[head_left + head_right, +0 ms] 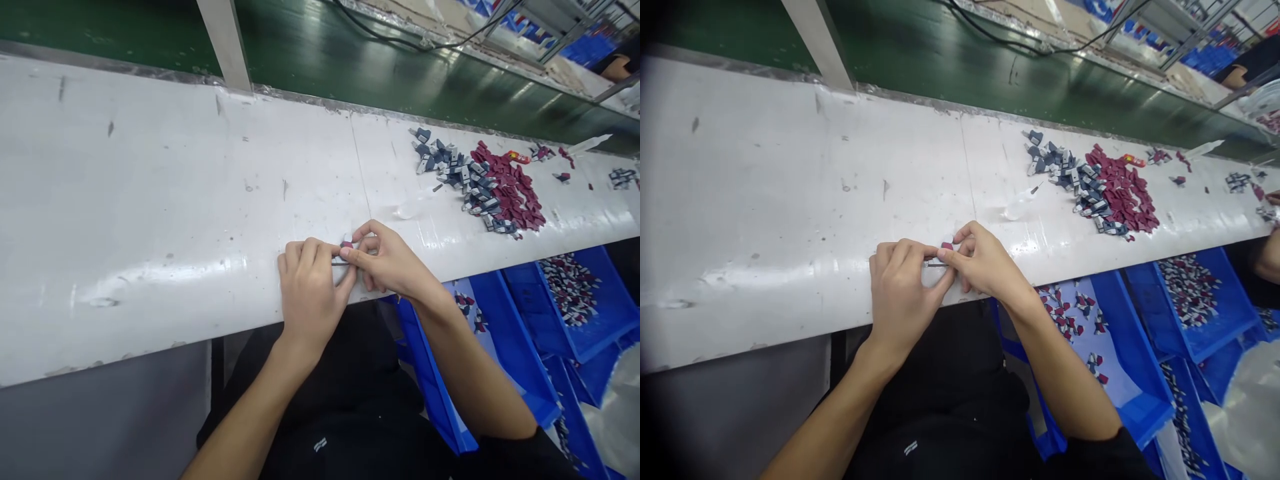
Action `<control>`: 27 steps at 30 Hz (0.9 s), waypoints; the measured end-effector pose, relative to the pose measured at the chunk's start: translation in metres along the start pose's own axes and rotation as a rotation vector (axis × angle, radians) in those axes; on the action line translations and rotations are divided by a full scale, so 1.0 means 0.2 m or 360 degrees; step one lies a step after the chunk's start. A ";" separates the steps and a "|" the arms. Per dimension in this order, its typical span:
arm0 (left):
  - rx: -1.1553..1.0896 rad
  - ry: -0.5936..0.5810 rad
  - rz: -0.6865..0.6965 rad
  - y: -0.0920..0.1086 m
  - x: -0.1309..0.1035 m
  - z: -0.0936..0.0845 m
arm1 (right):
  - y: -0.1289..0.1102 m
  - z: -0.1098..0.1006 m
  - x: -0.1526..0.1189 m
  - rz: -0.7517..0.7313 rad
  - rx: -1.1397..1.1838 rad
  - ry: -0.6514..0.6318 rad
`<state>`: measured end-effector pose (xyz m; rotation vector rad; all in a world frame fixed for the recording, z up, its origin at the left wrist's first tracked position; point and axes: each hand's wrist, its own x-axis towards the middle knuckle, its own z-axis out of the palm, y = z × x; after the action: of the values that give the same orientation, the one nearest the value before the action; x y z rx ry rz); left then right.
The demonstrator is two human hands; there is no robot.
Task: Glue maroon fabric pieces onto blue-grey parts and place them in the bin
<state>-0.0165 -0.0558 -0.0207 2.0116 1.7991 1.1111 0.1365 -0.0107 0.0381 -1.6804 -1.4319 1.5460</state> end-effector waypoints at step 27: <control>-0.1894 -0.0690 -0.0878 0.14 -0.04 -0.25 | 0.09 0.11 -0.31 -0.0425 0.0589 0.0243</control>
<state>-0.0278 -0.0845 0.0287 0.8678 0.9351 1.0385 0.1327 -0.0777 0.0449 -1.3014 -1.1536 1.3986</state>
